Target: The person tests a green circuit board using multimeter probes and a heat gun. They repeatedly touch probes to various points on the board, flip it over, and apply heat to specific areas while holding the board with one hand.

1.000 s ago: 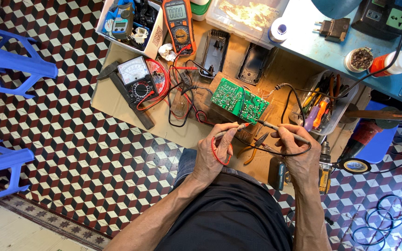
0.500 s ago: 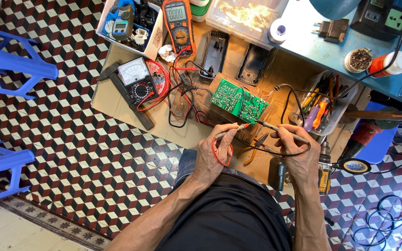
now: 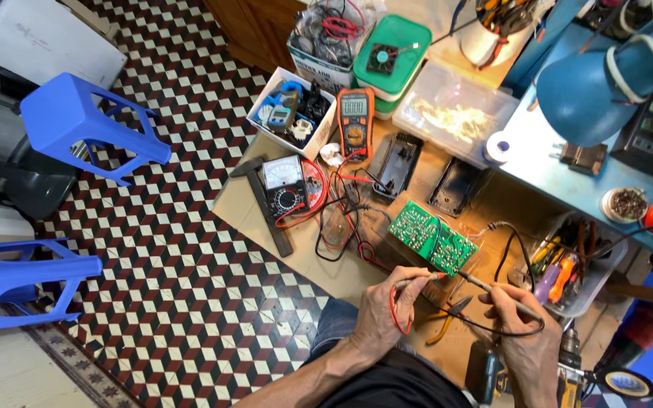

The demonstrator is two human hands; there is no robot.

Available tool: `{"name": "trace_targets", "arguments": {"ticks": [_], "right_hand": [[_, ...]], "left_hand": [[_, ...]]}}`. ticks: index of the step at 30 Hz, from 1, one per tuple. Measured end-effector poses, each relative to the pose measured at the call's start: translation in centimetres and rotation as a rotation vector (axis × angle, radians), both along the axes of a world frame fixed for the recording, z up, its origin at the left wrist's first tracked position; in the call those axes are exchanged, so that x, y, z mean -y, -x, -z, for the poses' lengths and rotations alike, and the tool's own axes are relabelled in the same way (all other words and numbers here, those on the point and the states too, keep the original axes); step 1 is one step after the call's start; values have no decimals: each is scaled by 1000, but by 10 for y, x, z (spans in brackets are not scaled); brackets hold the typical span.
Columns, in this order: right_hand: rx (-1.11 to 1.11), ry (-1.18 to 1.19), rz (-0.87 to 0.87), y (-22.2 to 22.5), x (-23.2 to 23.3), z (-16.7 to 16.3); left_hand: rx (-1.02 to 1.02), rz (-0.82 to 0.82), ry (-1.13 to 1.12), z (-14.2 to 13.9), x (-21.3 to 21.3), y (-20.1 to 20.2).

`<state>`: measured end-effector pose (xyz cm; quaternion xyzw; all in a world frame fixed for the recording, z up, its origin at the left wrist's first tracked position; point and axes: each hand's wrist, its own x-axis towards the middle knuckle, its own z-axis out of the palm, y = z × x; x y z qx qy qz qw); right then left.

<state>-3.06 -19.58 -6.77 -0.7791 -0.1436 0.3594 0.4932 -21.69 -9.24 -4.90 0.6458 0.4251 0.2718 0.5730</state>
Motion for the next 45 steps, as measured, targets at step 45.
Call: {"name": "trace_targets", "arguments": {"ticks": [45], "right_hand": [[113, -29, -126, 24, 24, -14]], "left_hand": [[1, -39, 111, -1, 21, 26]]}}
